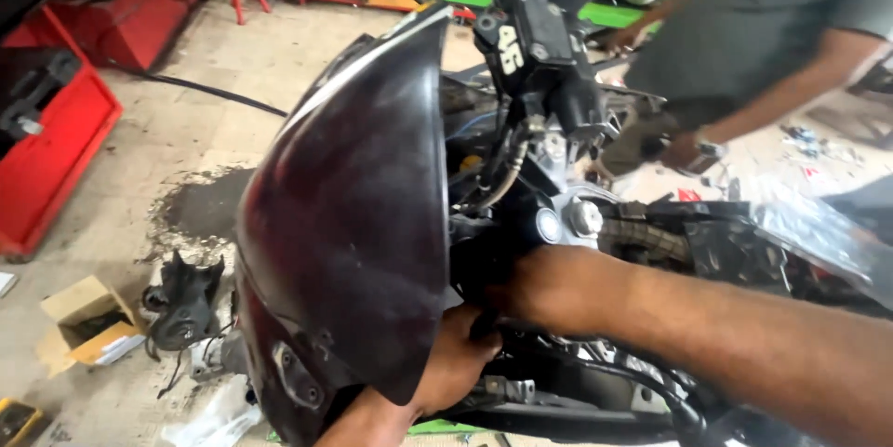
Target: The person works on the front section of a motorcycle, using both hands to manipulate cables and components behind the front fairing near the handlebars while a second person assists by holding parts. The person continues routing and adjusting the cables and repositioning the fairing throughout the episode.
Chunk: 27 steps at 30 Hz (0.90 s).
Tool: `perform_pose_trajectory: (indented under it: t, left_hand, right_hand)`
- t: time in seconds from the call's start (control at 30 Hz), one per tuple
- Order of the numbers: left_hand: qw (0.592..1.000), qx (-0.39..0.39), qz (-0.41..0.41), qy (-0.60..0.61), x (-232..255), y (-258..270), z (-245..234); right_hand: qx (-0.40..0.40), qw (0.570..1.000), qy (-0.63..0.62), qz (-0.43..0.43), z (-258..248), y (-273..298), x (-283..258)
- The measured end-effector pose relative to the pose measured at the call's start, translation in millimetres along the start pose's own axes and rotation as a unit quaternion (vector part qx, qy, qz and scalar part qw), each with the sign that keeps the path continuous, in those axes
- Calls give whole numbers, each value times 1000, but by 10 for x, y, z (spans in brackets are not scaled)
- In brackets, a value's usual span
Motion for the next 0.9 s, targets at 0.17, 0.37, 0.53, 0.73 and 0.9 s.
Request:
perform_pose_trajectory:
  t: [0.17,0.37,0.53,0.73,0.9]
  left_hand:
    - [988,17,73,-137,197,128,-137]
    - [995,42,72,-50,152,60,-57]
    - [990,-3,24,-136,-93,-146,37]
    - [974,-48,-5,-223,-47,-35,72]
    - [979,-49,9,-196,-224,-135,146]
  right_hand:
    - [-71,989,6,132,112,-31,155]
    - [-156,968,-24,198,206,-56,278]
    - [-149,977,15,152,295,4,290]
    - [-127,987,15,99,195,-90,197]
    - [-132,976,15,172,199,-36,247]
Point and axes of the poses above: each hand's wrist, its own y-axis away from the middle knuckle, its own z-axis out of the palm, x = y × z, the point moved 9 cm from there along -y, towards the middle knuckle, and after that the axes turned 14 degrees about -y, right-handed, at the moved point
